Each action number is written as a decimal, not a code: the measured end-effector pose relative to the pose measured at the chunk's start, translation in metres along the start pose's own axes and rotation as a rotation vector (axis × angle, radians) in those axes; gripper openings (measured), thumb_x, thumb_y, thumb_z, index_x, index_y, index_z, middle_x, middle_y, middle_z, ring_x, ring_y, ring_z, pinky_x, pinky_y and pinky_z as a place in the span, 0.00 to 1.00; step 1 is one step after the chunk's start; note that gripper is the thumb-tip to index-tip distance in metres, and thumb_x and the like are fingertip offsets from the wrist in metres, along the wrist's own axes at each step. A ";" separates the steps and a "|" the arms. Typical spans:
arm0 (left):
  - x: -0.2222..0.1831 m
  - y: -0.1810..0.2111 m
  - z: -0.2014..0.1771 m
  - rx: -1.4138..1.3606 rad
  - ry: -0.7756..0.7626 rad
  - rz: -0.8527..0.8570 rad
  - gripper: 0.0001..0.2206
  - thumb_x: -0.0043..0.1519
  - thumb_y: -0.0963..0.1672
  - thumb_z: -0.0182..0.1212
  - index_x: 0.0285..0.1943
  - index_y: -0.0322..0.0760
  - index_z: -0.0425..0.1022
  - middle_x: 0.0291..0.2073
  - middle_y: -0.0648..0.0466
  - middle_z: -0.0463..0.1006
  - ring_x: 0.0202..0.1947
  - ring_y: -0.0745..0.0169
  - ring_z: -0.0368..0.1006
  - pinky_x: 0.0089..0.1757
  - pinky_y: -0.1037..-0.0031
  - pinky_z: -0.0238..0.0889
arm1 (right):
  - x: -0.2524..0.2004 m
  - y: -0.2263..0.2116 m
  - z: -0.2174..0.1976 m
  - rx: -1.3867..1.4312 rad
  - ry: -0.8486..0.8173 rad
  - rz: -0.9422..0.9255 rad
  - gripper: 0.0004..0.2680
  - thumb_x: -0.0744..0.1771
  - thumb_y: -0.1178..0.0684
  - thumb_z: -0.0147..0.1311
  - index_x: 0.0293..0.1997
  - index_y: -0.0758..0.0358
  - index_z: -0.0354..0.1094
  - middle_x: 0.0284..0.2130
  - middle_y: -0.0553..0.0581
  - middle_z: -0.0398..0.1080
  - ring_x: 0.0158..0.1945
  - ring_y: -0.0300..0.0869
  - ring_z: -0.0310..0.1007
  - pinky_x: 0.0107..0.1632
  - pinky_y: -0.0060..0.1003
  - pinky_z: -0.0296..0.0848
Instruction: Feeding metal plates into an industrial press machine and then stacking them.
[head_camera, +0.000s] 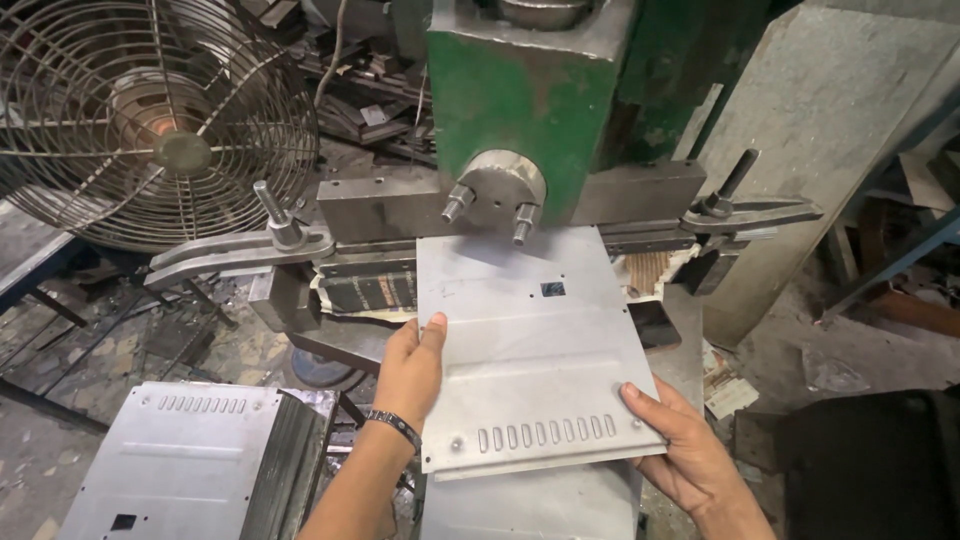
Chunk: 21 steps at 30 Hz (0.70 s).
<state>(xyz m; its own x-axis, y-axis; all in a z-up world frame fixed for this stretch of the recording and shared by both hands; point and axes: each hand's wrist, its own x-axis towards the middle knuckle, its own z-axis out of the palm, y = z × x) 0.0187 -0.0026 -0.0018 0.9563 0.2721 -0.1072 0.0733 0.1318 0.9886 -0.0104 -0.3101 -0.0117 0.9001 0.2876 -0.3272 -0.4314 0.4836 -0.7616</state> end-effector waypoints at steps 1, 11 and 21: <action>-0.001 -0.004 -0.001 0.052 0.021 -0.008 0.17 0.67 0.47 0.52 0.55 0.29 0.76 0.44 0.54 0.83 0.44 0.70 0.76 0.48 0.77 0.66 | 0.004 0.007 -0.010 -0.009 -0.002 0.016 0.20 0.67 0.53 0.53 0.65 0.73 0.60 0.50 0.65 0.73 0.50 0.46 0.75 0.51 0.44 0.76; -0.018 -0.017 -0.020 0.128 -0.076 0.240 0.18 0.69 0.49 0.50 0.55 0.29 0.76 0.40 0.54 0.81 0.40 0.72 0.70 0.44 0.76 0.66 | 0.007 -0.032 -0.016 -0.181 -0.047 -0.057 0.20 0.66 0.45 0.52 0.61 0.68 0.66 0.51 0.61 0.76 0.50 0.48 0.75 0.52 0.47 0.73; -0.092 -0.193 -0.095 0.225 -0.001 0.220 0.29 0.61 0.46 0.61 0.69 0.26 0.59 0.61 0.40 0.72 0.61 0.54 0.70 0.55 0.66 0.63 | -0.041 0.083 -0.139 -0.527 0.603 -0.474 0.10 0.69 0.53 0.51 0.52 0.70 0.66 0.45 0.66 0.77 0.43 0.48 0.80 0.40 0.43 0.77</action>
<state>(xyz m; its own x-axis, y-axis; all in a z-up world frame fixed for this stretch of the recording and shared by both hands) -0.1102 0.0377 -0.1932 0.9563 0.2701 0.1120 -0.0748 -0.1444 0.9867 -0.0751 -0.3964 -0.1392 0.9184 -0.3936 -0.0396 -0.0603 -0.0402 -0.9974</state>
